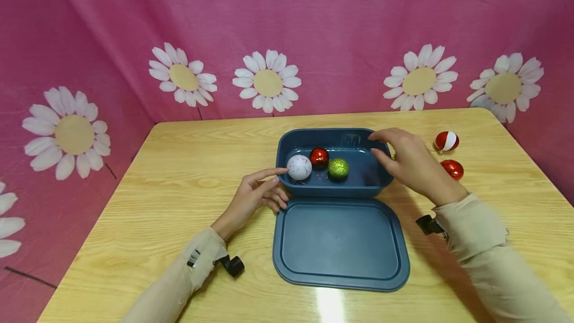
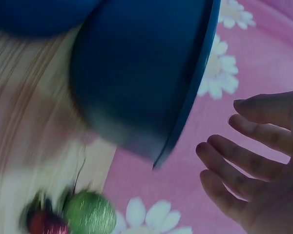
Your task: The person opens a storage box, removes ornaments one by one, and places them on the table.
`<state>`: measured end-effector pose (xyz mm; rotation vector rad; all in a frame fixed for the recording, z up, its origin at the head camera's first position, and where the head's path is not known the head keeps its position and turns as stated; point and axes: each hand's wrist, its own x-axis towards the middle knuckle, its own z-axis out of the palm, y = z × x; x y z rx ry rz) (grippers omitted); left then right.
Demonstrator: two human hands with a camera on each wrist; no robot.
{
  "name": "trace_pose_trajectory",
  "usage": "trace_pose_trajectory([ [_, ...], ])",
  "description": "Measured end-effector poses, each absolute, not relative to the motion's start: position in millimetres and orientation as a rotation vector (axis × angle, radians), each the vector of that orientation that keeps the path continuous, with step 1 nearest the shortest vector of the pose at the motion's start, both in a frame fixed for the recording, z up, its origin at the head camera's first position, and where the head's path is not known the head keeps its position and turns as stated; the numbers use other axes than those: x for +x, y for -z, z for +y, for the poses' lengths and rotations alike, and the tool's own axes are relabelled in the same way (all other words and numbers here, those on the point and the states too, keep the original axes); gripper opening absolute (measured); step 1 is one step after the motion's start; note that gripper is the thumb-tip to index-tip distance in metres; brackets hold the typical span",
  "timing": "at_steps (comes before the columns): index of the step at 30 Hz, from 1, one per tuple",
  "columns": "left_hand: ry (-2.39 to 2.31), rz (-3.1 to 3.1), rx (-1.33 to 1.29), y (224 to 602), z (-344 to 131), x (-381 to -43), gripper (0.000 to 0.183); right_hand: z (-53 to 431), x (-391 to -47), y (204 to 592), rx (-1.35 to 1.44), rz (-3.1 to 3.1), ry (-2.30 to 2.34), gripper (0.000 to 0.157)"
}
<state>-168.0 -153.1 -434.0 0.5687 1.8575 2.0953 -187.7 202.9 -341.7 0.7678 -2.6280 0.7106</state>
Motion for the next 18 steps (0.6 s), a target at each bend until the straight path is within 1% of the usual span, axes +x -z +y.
trace_pose_trajectory([
  [4, -2.098, 1.85, 0.556, 436, -150, -168, 0.039, 186, -191, 345, 0.84, -2.64, -0.714, 0.027],
  [9, -2.081, 1.856, 0.542, 437, -149, -168, 0.039, 170, -195, 353, 0.89, -2.676, -0.691, 0.03],
  [18, -2.091, 1.863, 0.543, 433, -152, -168, 0.04, 166, -203, 377, 0.918, -2.861, -0.731, 0.041],
])
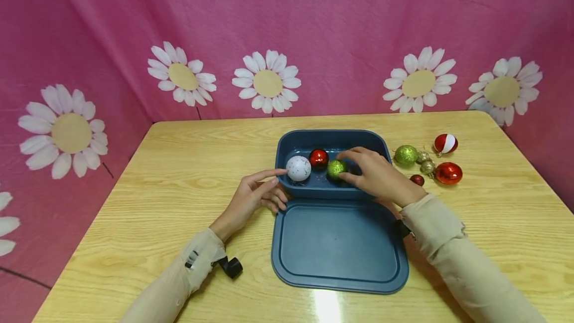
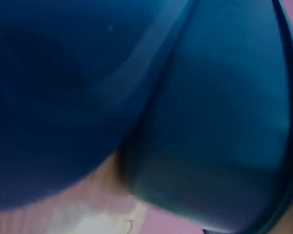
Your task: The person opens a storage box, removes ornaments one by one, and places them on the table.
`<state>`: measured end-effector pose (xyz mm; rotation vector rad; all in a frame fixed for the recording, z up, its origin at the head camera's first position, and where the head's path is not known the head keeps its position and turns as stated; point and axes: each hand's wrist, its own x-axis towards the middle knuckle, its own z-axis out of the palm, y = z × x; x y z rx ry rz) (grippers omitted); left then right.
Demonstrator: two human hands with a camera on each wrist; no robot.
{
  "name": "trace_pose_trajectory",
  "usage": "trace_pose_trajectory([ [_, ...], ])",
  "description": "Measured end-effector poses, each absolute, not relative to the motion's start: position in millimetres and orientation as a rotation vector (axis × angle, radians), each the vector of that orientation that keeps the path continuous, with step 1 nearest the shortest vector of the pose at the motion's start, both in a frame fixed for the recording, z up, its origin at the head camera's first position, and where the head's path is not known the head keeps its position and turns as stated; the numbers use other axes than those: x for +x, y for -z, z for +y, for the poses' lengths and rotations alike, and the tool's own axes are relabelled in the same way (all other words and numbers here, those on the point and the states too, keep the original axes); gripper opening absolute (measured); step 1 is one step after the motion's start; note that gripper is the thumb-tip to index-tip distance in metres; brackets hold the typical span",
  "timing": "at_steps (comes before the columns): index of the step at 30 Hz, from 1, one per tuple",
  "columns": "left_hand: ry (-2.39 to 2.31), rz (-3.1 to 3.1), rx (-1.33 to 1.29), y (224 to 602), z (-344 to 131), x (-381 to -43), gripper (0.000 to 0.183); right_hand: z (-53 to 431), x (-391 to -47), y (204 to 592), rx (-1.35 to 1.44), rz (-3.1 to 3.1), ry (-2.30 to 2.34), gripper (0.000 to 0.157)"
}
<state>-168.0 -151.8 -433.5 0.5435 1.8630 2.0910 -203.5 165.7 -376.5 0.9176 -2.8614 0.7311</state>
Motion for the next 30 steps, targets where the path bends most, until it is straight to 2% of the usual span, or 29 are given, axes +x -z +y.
trace_pose_trajectory([
  [30, -2.09, 1.871, 0.576, 434.8, -151.1, -168.7, 0.04, 171.8, -206.2, 377.7, 0.738, -2.854, -1.132, 0.037],
])
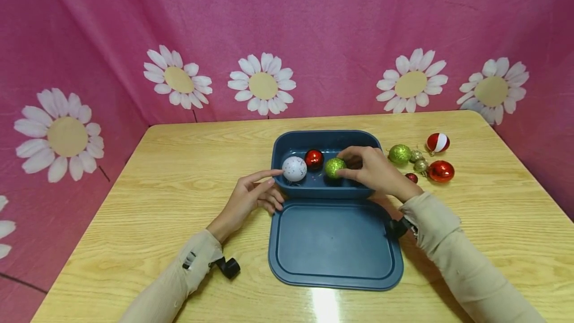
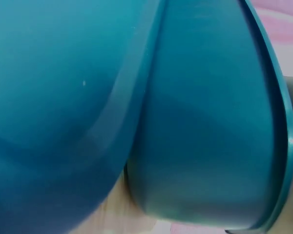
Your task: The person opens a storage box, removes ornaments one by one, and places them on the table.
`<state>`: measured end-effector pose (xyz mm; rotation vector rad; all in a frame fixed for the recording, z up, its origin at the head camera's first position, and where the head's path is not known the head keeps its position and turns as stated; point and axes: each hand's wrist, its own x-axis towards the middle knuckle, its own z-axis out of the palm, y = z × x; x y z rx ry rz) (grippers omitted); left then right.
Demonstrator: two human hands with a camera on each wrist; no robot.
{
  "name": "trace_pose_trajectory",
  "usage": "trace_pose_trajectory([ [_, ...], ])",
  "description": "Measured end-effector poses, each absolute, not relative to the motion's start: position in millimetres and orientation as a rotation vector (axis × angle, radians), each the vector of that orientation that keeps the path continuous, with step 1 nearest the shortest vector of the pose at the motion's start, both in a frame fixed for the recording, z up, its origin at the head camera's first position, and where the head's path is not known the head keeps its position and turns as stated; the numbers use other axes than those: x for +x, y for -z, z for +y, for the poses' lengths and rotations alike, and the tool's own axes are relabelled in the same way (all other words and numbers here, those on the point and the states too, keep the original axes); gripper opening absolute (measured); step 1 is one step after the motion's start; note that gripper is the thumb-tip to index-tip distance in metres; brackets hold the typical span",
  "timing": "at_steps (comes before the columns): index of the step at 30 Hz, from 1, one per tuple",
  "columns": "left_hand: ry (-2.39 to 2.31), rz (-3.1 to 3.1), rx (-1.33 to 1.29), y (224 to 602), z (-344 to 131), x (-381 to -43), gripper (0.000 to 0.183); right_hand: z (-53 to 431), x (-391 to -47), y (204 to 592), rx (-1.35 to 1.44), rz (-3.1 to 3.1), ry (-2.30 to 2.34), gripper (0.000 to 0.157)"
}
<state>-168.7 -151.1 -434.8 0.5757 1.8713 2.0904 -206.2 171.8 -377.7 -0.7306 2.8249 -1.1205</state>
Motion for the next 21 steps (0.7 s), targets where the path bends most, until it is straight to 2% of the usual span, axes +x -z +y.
trace_pose_trajectory([
  [14, -2.105, 1.863, 0.587, 434.2, -153.0, -168.9, 0.04, 176.2, -210.2, 373.9, -0.718, 2.736, 1.223, 0.038],
  [21, -2.109, 1.84, 0.6, 434.1, -152.0, -168.3, 0.04, 179.4, -201.2, 368.2, -0.74, 2.758, 1.212, 0.039],
])
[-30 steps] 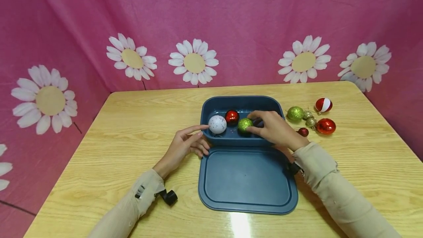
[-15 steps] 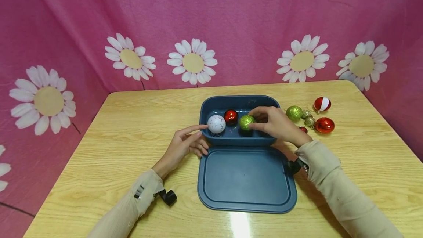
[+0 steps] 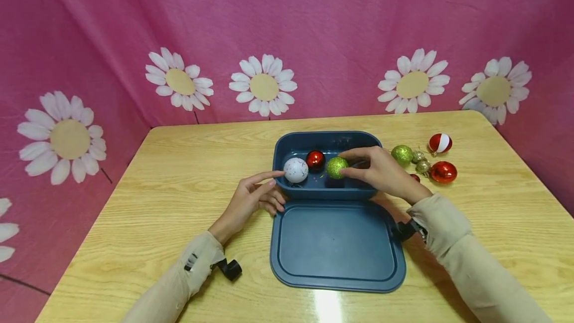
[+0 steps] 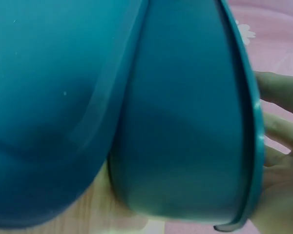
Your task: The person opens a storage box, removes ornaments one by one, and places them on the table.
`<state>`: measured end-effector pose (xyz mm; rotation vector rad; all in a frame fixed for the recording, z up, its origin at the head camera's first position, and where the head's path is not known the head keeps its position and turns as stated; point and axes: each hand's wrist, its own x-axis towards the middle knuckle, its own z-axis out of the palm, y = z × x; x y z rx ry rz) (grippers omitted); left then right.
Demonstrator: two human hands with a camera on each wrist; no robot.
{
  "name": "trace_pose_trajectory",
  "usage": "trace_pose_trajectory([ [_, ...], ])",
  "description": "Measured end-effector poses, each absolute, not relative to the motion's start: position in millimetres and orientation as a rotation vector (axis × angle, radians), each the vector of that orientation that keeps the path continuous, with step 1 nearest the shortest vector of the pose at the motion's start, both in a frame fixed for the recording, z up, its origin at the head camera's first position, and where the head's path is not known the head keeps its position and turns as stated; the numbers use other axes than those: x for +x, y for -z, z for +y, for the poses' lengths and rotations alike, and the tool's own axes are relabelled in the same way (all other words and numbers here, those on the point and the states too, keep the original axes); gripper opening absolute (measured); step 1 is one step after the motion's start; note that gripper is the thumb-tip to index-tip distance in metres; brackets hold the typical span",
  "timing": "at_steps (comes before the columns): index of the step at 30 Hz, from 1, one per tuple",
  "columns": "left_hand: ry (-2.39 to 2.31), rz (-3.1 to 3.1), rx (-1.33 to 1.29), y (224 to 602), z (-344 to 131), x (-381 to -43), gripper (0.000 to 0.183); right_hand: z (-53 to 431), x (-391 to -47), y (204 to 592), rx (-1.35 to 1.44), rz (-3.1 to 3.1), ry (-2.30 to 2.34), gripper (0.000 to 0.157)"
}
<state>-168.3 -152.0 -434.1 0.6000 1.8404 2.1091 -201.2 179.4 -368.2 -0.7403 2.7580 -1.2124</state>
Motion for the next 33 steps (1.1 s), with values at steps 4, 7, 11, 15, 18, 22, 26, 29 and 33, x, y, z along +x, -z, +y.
trace_pose_trajectory([
  [4, -2.1, 1.847, 0.595, 434, -150, -170, 0.04, 183, -196, 363, -0.75, 2.801, 1.239, 0.038],
  [7, -2.089, 1.848, 0.592, 434, -148, -171, 0.041, 184, -193, 360, -0.759, 2.832, 1.244, 0.038],
  [11, -2.09, 1.845, 0.575, 434, -147, -170, 0.041, 184, -188, 354, -0.795, 2.832, 1.26, 0.04],
  [15, -2.094, 1.844, 0.562, 435, -147, -169, 0.04, 187, -184, 347, -0.804, 2.835, 1.284, 0.041],
  [18, -2.088, 1.851, 0.557, 435, -148, -169, 0.041, 192, -180, 341, -0.784, 2.871, 1.295, 0.041],
  [22, -2.088, 1.861, 0.549, 435, -149, -168, 0.04, 204, -177, 334, -0.723, 2.926, 1.326, 0.041],
  [26, -2.091, 1.867, 0.537, 433, -151, -167, 0.04, 216, -175, 329, -0.63, 2.931, 1.394, 0.04],
  [29, -2.09, 1.871, 0.532, 433, -151, -167, 0.041, 226, -174, 326, -0.611, 2.961, 1.414, 0.04],
  [33, -2.086, 1.872, 0.541, 433, -151, -168, 0.041, 239, -175, 323, -0.573, 3.042, 1.4, 0.041],
])
